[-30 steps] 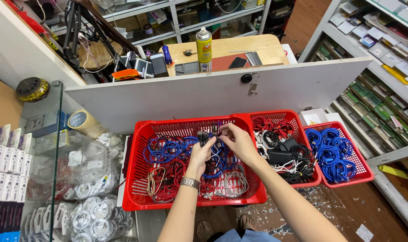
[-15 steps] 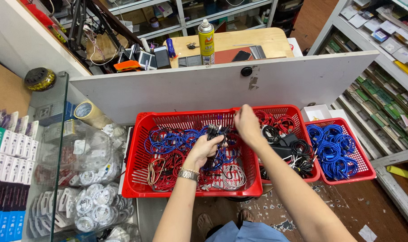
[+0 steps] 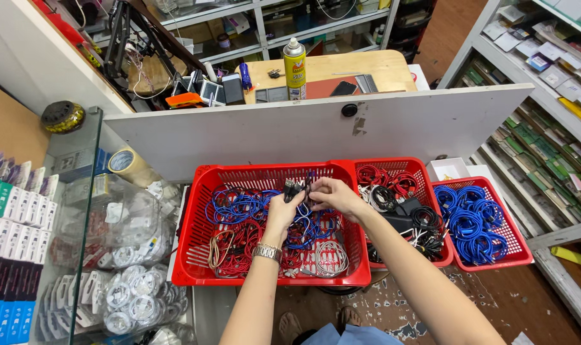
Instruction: The person sorts tangled cables in red baskets, picking up individual cables, untangling them, and coiling them by hand. They handle white, blue, and black cables, placing the coiled cables back into the baskets.
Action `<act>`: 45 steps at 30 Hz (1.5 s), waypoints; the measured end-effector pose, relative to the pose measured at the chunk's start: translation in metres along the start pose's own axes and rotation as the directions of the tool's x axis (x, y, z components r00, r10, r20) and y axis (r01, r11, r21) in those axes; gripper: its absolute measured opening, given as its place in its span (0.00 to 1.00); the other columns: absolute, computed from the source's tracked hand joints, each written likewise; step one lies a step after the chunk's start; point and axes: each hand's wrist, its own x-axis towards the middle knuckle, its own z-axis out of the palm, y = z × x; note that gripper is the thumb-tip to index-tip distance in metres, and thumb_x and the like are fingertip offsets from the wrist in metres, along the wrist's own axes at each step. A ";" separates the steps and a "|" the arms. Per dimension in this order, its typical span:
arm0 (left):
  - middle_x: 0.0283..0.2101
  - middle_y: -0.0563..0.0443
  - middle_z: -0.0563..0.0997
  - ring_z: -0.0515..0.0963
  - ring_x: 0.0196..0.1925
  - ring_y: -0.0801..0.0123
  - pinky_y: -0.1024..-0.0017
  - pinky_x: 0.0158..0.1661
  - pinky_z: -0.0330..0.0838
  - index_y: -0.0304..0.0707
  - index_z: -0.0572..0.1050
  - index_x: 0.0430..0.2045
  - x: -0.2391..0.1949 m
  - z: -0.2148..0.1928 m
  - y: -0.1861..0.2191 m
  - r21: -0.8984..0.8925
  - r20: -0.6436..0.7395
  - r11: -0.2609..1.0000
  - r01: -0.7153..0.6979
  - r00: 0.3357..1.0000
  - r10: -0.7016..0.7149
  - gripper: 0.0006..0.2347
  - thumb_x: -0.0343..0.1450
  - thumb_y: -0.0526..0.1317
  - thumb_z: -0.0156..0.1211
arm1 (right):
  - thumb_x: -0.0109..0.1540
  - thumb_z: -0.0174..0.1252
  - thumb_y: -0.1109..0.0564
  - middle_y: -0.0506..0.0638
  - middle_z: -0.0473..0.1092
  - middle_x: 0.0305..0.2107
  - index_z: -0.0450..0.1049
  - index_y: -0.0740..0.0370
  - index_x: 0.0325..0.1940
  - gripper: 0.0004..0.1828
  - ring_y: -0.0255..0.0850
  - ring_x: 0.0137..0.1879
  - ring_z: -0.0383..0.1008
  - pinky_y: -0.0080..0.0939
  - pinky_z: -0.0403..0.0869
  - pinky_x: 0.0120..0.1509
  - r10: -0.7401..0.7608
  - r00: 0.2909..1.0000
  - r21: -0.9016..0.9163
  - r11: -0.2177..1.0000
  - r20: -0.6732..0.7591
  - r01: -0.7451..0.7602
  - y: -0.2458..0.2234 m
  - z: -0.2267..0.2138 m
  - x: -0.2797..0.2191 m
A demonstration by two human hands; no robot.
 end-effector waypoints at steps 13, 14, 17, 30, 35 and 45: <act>0.19 0.66 0.66 0.53 0.13 0.85 0.79 0.16 0.44 0.37 0.81 0.40 -0.001 -0.068 0.019 -0.612 0.055 0.787 0.073 0.997 -0.050 0.07 0.70 0.34 0.68 | 0.64 0.60 0.61 0.47 0.74 0.38 0.75 0.67 0.54 0.15 0.34 0.41 0.73 0.35 0.75 0.51 -0.043 0.969 0.113 0.991 -0.242 0.072 -0.002 -0.081 -0.014; 0.19 0.65 0.67 0.53 0.13 0.85 0.79 0.16 0.44 0.37 0.81 0.40 -0.001 -0.073 0.017 -0.683 0.026 0.729 0.045 0.999 -0.037 0.06 0.71 0.34 0.67 | 0.64 0.60 0.60 0.48 0.74 0.38 0.75 0.67 0.55 0.15 0.34 0.42 0.73 0.35 0.75 0.51 -0.075 0.966 0.202 0.971 -0.249 0.128 -0.002 -0.089 -0.015; 0.26 0.60 0.78 0.53 0.14 0.85 0.80 0.17 0.44 0.35 0.80 0.38 -0.005 -0.082 0.016 -0.676 -0.053 0.735 0.061 0.990 -0.130 0.05 0.72 0.35 0.64 | 0.66 0.59 0.59 0.47 0.73 0.39 0.74 0.67 0.56 0.15 0.33 0.42 0.73 0.35 0.74 0.52 -0.095 0.944 0.299 0.934 -0.317 0.194 -0.004 -0.111 -0.017; 0.38 0.55 0.78 0.67 0.26 0.84 0.83 0.23 0.57 0.37 0.77 0.49 -0.010 -0.083 0.048 -0.751 -0.134 0.634 -0.186 0.982 0.130 0.09 0.77 0.36 0.54 | 0.62 0.65 0.53 0.51 0.81 0.40 0.81 0.63 0.50 0.15 0.38 0.49 0.80 0.40 0.76 0.61 0.100 0.953 -0.683 0.719 0.286 0.129 0.003 -0.043 -0.019; 0.33 0.53 0.79 0.67 0.27 0.82 0.83 0.23 0.57 0.31 0.80 0.42 -0.016 -0.053 0.049 -0.434 0.044 0.885 -0.166 0.978 0.205 0.08 0.77 0.37 0.56 | 0.66 0.54 0.49 0.47 0.77 0.46 0.75 0.57 0.58 0.19 0.34 0.46 0.75 0.39 0.74 0.52 -0.208 0.978 -0.312 0.931 -0.033 0.188 -0.023 0.025 0.013; 0.32 0.54 0.76 0.77 0.38 0.71 0.72 0.42 0.72 0.36 0.74 0.36 -0.021 -0.059 0.064 -0.488 0.290 0.873 0.010 0.945 0.151 0.10 0.78 0.43 0.51 | 0.71 0.48 0.46 0.51 0.66 0.35 0.67 0.59 0.67 0.24 0.40 0.39 0.74 0.43 0.67 0.41 -0.137 0.982 0.067 0.989 0.131 0.129 -0.034 0.063 0.039</act>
